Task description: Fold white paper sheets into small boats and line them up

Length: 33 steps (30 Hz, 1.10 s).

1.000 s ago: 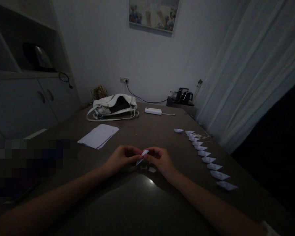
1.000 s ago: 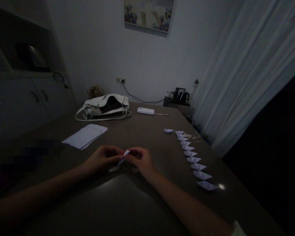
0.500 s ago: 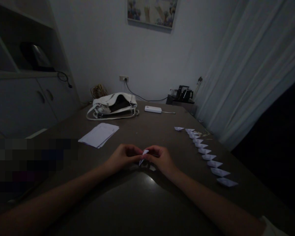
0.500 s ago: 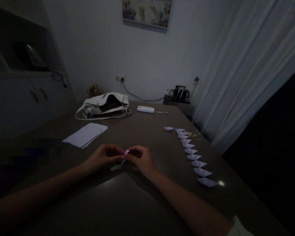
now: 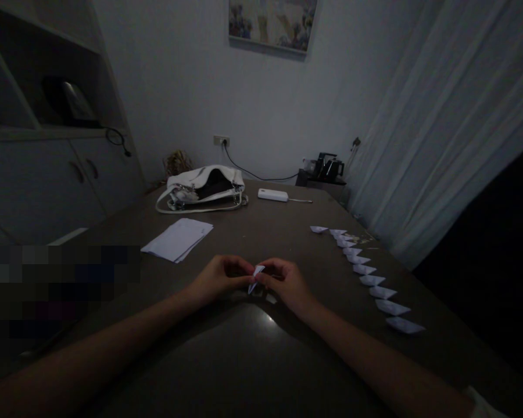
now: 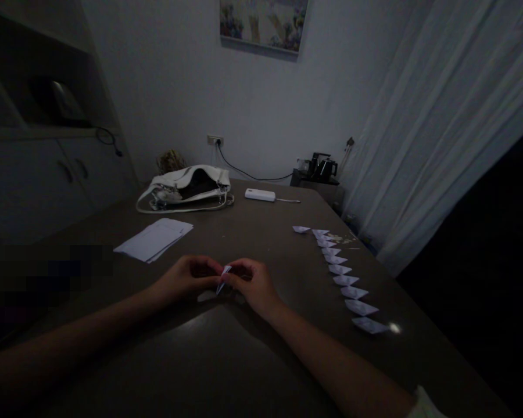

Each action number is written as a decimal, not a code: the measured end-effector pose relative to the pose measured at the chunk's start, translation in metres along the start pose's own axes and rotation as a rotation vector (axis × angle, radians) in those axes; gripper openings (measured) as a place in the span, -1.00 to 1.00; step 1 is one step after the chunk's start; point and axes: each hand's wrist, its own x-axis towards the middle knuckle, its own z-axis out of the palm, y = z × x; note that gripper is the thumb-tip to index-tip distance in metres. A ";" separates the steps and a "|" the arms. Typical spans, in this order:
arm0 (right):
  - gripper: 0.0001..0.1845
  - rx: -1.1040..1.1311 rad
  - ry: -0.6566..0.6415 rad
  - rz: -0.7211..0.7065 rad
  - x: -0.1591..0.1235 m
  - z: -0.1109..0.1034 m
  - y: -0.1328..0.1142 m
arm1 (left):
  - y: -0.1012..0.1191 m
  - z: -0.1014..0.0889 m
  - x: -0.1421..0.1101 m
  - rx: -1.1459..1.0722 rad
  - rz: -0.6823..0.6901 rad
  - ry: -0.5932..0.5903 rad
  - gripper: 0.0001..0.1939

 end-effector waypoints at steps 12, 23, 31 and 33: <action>-0.72 -0.020 0.003 -0.012 -0.001 0.001 0.001 | -0.003 -0.004 0.002 0.047 0.014 -0.039 -0.71; -0.72 -0.026 -0.028 -0.007 -0.001 0.001 0.001 | -0.001 -0.004 0.001 0.059 0.033 -0.085 -0.69; -0.72 -0.004 -0.041 0.002 -0.001 0.001 0.000 | -0.002 -0.004 0.002 0.021 0.030 -0.101 -0.71; -0.72 0.003 -0.044 0.005 -0.001 0.001 0.000 | -0.002 -0.003 0.002 0.040 0.037 -0.099 -0.71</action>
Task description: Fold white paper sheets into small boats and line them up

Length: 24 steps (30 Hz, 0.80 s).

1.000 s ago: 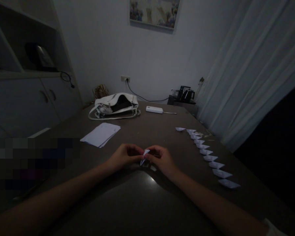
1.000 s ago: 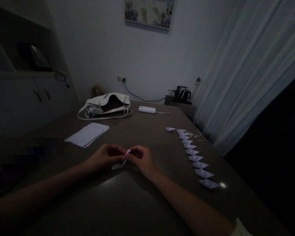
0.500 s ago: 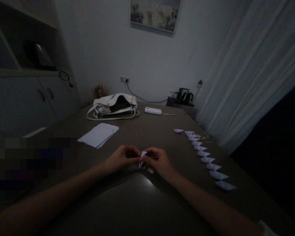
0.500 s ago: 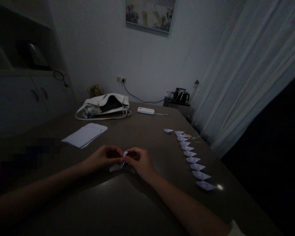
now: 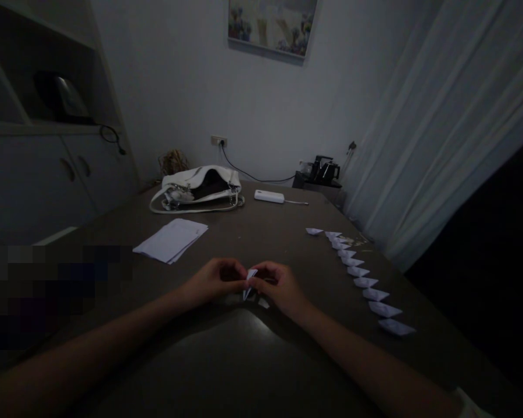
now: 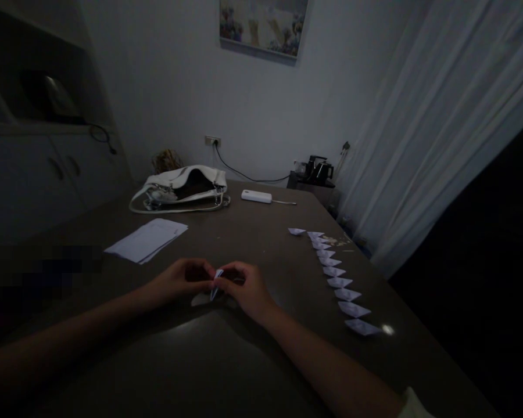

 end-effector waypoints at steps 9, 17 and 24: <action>-0.73 -0.001 0.014 -0.011 0.000 0.001 0.000 | 0.002 0.000 -0.001 -0.017 0.012 -0.001 -0.72; -0.70 -0.005 0.022 -0.004 0.000 0.002 -0.001 | 0.003 0.001 -0.001 -0.016 0.004 0.025 -0.71; -0.71 -0.023 0.027 -0.005 -0.001 0.001 -0.001 | 0.004 0.002 -0.003 -0.009 0.009 0.024 -0.73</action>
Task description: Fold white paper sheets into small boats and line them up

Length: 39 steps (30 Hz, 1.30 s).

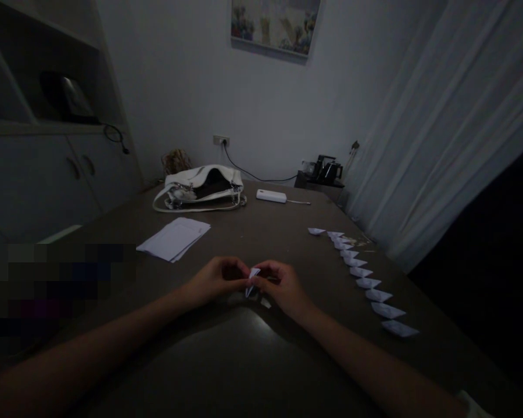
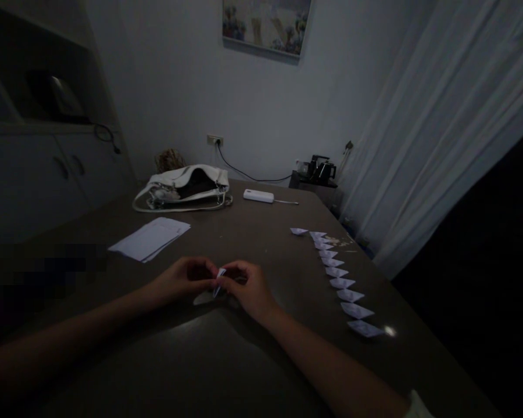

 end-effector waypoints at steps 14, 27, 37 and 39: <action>-0.71 0.004 0.019 -0.018 0.000 0.000 0.000 | -0.006 -0.001 0.002 0.050 0.055 0.010 -0.73; -0.73 0.001 0.018 -0.031 0.000 -0.001 0.003 | -0.003 0.001 0.000 -0.007 0.074 0.046 -0.74; -0.72 0.035 -0.029 -0.021 0.001 0.000 0.003 | -0.005 0.000 -0.001 -0.024 0.100 0.013 -0.74; -0.71 0.034 -0.043 -0.030 0.001 0.000 0.002 | -0.003 0.001 -0.001 -0.013 0.107 0.015 -0.75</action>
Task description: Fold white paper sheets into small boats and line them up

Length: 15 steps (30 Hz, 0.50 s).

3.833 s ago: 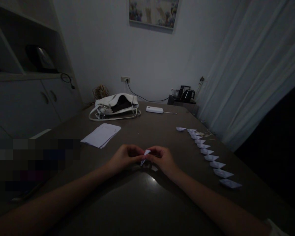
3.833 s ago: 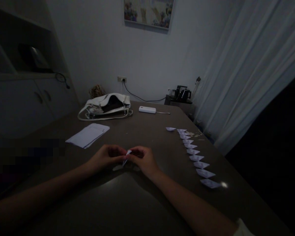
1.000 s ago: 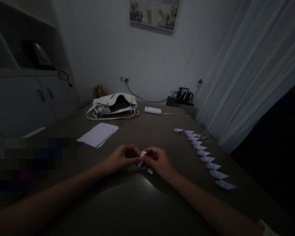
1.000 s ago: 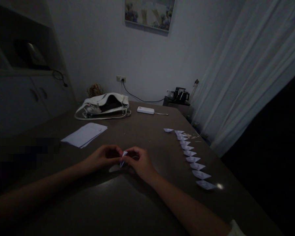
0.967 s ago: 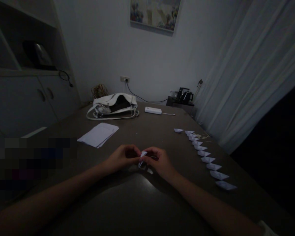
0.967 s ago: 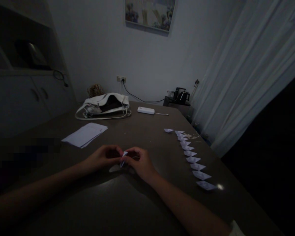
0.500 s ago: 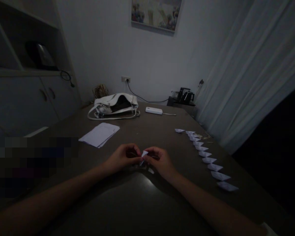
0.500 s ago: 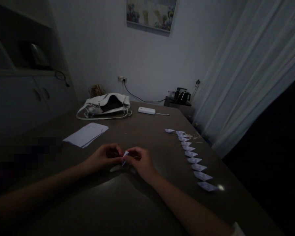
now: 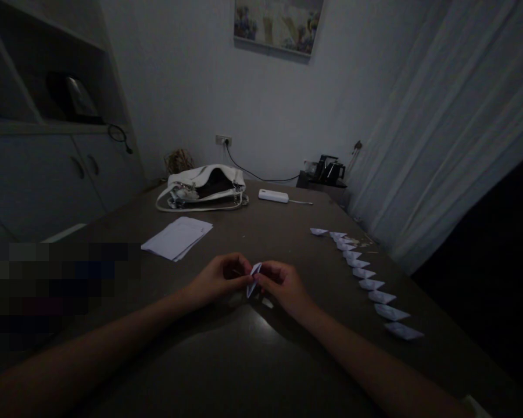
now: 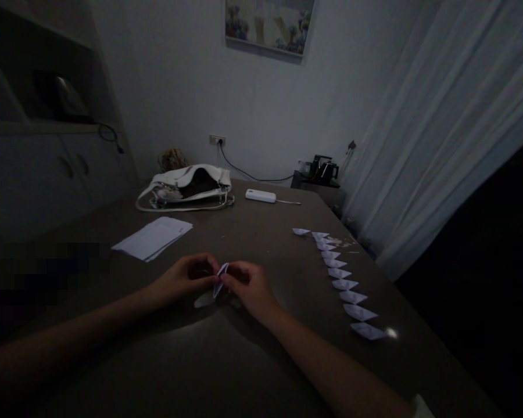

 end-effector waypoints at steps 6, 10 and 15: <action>-0.73 -0.029 -0.023 -0.030 -0.001 0.001 -0.004 | 0.002 0.001 0.000 0.006 0.043 0.033 -0.73; -0.72 -0.024 -0.028 -0.015 -0.001 0.002 -0.003 | -0.001 0.002 0.000 0.020 0.054 0.033 -0.74; -0.72 -0.017 -0.018 -0.019 -0.001 0.000 0.001 | -0.002 0.003 0.000 0.049 0.056 0.066 -0.74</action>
